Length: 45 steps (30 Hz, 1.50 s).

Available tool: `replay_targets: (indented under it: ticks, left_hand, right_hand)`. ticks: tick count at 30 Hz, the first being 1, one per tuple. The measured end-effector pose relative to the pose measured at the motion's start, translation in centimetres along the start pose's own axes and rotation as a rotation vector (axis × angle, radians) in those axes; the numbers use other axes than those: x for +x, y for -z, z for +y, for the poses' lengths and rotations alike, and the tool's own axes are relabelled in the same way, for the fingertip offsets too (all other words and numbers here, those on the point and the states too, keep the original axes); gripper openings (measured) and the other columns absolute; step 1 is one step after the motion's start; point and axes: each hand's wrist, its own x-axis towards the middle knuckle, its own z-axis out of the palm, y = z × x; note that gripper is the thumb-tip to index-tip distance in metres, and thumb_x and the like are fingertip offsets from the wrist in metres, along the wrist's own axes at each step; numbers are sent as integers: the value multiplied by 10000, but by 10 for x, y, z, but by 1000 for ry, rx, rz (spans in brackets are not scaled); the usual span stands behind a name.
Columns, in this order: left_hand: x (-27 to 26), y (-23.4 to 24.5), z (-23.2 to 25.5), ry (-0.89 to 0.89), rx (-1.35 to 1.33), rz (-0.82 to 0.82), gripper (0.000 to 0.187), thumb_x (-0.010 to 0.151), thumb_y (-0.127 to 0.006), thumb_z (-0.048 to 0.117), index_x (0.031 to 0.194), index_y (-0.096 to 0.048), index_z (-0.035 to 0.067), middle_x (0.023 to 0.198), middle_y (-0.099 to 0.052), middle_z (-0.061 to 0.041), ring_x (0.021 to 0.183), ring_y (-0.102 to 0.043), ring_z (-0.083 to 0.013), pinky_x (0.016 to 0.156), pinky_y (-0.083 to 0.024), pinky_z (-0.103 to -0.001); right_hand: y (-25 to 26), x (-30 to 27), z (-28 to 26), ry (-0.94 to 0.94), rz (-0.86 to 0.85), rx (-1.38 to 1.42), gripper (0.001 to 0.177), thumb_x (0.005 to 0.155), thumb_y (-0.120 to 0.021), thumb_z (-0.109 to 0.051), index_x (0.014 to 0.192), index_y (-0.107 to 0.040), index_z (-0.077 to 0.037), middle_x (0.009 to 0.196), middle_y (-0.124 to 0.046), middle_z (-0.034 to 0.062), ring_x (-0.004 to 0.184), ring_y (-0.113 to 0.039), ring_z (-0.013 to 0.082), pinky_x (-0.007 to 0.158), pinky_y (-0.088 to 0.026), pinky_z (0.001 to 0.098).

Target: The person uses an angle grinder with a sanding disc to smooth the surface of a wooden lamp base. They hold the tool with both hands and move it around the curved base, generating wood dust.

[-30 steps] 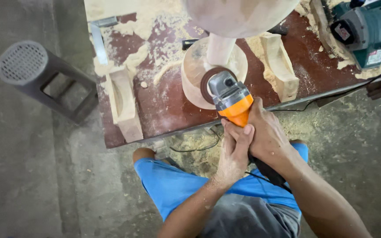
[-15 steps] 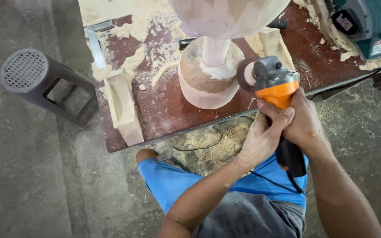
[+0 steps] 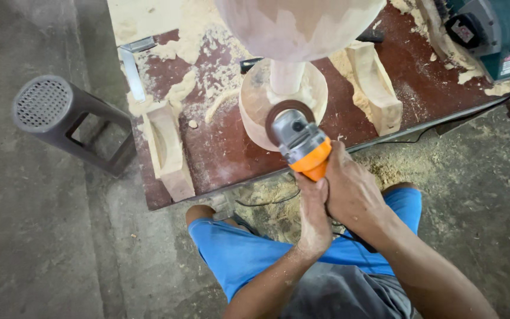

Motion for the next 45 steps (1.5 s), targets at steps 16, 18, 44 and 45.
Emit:
replay_targets:
  ticks: [16, 18, 44, 45]
  left_hand:
    - [30, -26, -26, -53, 305, -201, 432, 1094, -508, 238, 1411, -439, -47, 1308, -561, -195, 1256, -545, -276, 1134, -417, -377]
    - [31, -34, -23, -196, 579, -276, 449, 1107, -552, 238, 1439, -453, -48, 1296, -546, -238, 1190, -580, -272, 1093, -454, -366]
    - [17, -50, -23, -558, 859, -312, 324, 1132, -613, 162, 1454, -610, 201, 1170, -501, -309, 997, -602, -450, 832, -516, -443]
    - [17, -50, -22, -593, 810, -312, 294, 1132, -621, 180, 1424, -595, 197, 1188, -499, -304, 1008, -608, -439, 843, -520, -437]
  right_hand:
    - [27, 10, 32, -244, 163, 150, 660, 854, -755, -396, 1287, -533, 49, 1022, -721, 291, 1003, -719, 444, 817, -551, 497]
    - [35, 11, 34, -372, 172, 138, 695, 809, -801, -458, 1203, -559, 61, 1024, -723, 277, 988, -739, 415, 833, -562, 478]
    - [95, 39, 10, -133, -199, -11, 454, 789, -719, -398, 1142, -719, -113, 1023, -723, 154, 852, -757, 266, 747, -587, 418]
    - [96, 39, 6, -81, -190, -5, 427, 789, -702, -391, 1109, -734, -110, 1006, -721, 158, 841, -749, 262, 729, -584, 417]
